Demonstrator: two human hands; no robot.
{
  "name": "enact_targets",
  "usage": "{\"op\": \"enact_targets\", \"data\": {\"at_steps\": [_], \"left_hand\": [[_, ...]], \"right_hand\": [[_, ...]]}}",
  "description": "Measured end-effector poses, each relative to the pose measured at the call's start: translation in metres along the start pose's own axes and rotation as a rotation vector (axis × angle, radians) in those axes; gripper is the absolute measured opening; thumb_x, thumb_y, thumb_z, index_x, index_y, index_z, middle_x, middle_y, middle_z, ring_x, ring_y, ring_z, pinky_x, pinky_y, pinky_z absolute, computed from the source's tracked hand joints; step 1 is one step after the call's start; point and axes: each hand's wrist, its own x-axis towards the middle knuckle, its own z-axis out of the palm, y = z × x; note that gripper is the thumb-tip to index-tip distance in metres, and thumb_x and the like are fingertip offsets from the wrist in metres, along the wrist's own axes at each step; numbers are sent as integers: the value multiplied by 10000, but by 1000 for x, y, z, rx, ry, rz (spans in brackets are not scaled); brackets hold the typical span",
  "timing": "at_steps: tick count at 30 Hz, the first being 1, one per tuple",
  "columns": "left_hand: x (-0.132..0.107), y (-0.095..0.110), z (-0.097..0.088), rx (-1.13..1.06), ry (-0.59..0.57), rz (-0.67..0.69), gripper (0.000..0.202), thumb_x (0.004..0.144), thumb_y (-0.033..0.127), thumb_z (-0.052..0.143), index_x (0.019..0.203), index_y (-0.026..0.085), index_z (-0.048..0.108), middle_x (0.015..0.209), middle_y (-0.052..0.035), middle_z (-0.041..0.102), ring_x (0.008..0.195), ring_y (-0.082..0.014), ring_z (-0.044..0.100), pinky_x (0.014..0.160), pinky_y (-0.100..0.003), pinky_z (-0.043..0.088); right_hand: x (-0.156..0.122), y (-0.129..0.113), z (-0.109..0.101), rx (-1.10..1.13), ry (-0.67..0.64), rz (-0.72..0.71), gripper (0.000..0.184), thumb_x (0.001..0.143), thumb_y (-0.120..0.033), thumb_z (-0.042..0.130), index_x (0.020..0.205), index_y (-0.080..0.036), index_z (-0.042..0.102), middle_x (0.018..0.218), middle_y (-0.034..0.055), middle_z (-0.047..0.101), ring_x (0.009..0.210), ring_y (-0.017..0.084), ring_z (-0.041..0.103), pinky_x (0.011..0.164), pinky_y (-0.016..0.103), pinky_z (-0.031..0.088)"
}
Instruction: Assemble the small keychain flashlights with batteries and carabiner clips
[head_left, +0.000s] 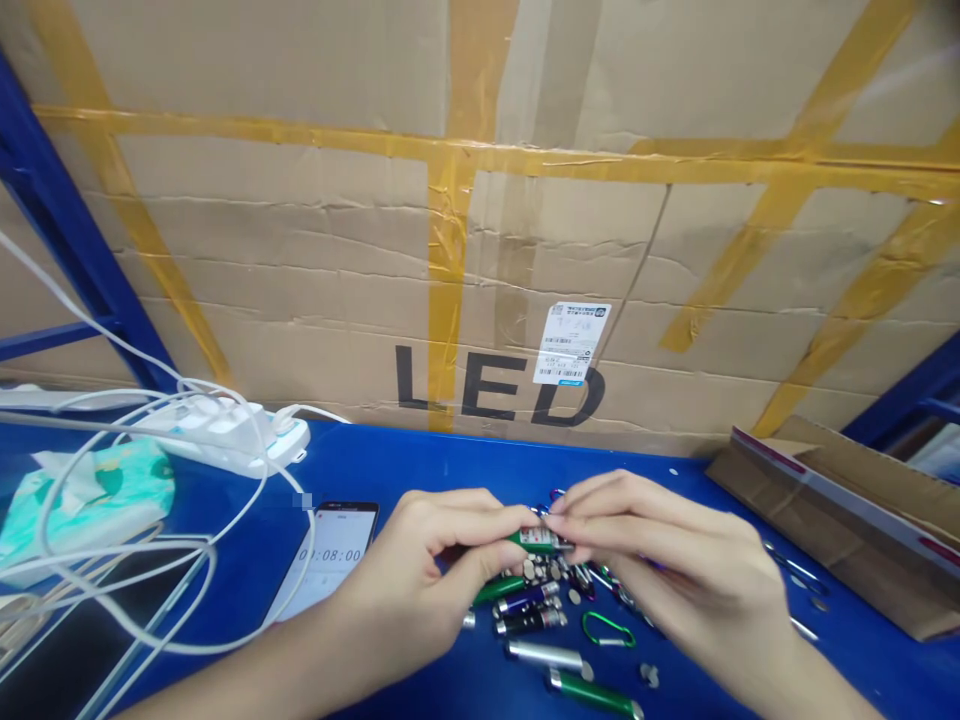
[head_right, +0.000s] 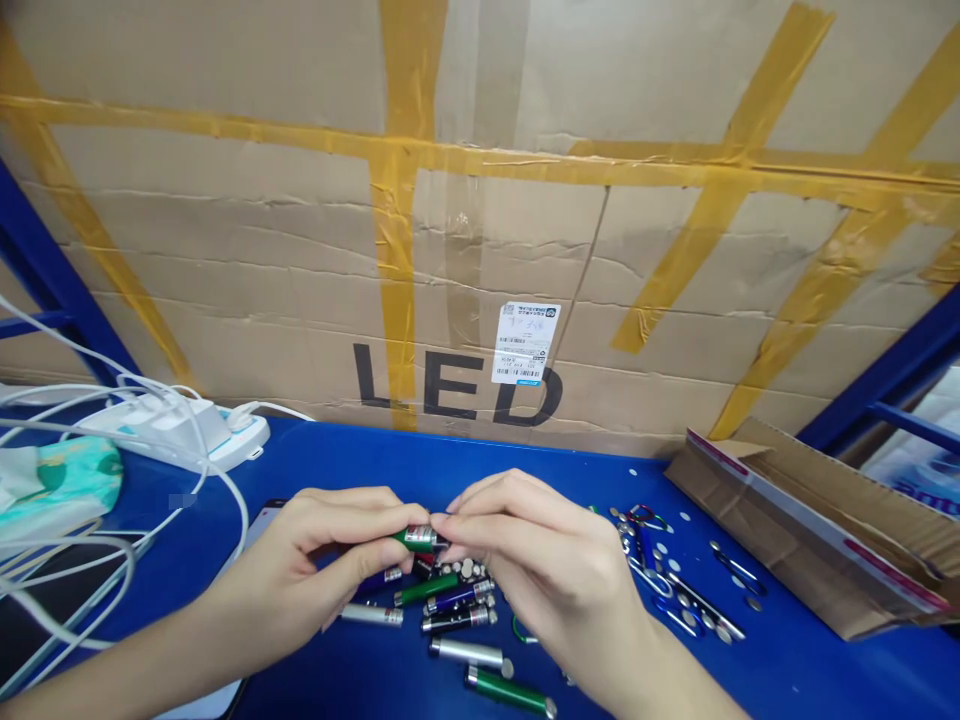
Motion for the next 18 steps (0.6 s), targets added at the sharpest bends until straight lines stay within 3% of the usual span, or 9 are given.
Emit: {"op": "enact_targets", "data": {"at_steps": [3, 10, 14, 16, 18], "left_hand": [[-3, 0, 2, 51, 4, 71, 259, 845, 84, 550, 905, 246, 743, 697, 17, 664, 643, -126, 598, 608, -209, 464], [-14, 0, 10, 193, 84, 357, 362, 844, -4, 454, 1094, 187, 633, 871, -25, 676, 720, -105, 628, 640, -161, 485], [-19, -5, 13, 467, 118, 462, 395, 819, -41, 364, 1071, 147, 603, 849, -27, 688, 684, -108, 624, 661, -164, 486], [-18, -9, 13, 573, 138, 474, 394, 820, -53, 356, 1057, 137, 607, 823, -26, 690, 673, -115, 623, 669, -176, 487], [-14, -12, 13, 540, 157, 459, 357, 845, -35, 395, 1068, 139, 613, 841, -34, 689, 694, -121, 624, 669, -185, 485]], "right_hand": [[-1, -7, 2, -128, 15, -51, 362, 732, 68, 564, 940, -215, 653, 764, 43, 666, 758, 181, 638, 644, 290, 555], [-2, -22, 12, -78, 117, 117, 198, 739, 4, 574, 678, -184, 579, 653, 21, 613, 597, 131, 589, 530, 248, 506], [-1, -22, 16, 87, 130, 380, 226, 773, -129, 595, 560, -163, 528, 562, -2, 559, 509, 108, 558, 471, 224, 477], [0, -17, 18, 296, 86, 578, 250, 760, -229, 640, 548, -153, 530, 567, -7, 552, 454, 98, 562, 423, 207, 478], [1, -8, 19, 529, 37, 745, 263, 711, -313, 701, 565, -142, 564, 584, -8, 566, 433, 95, 576, 407, 198, 495]]}}
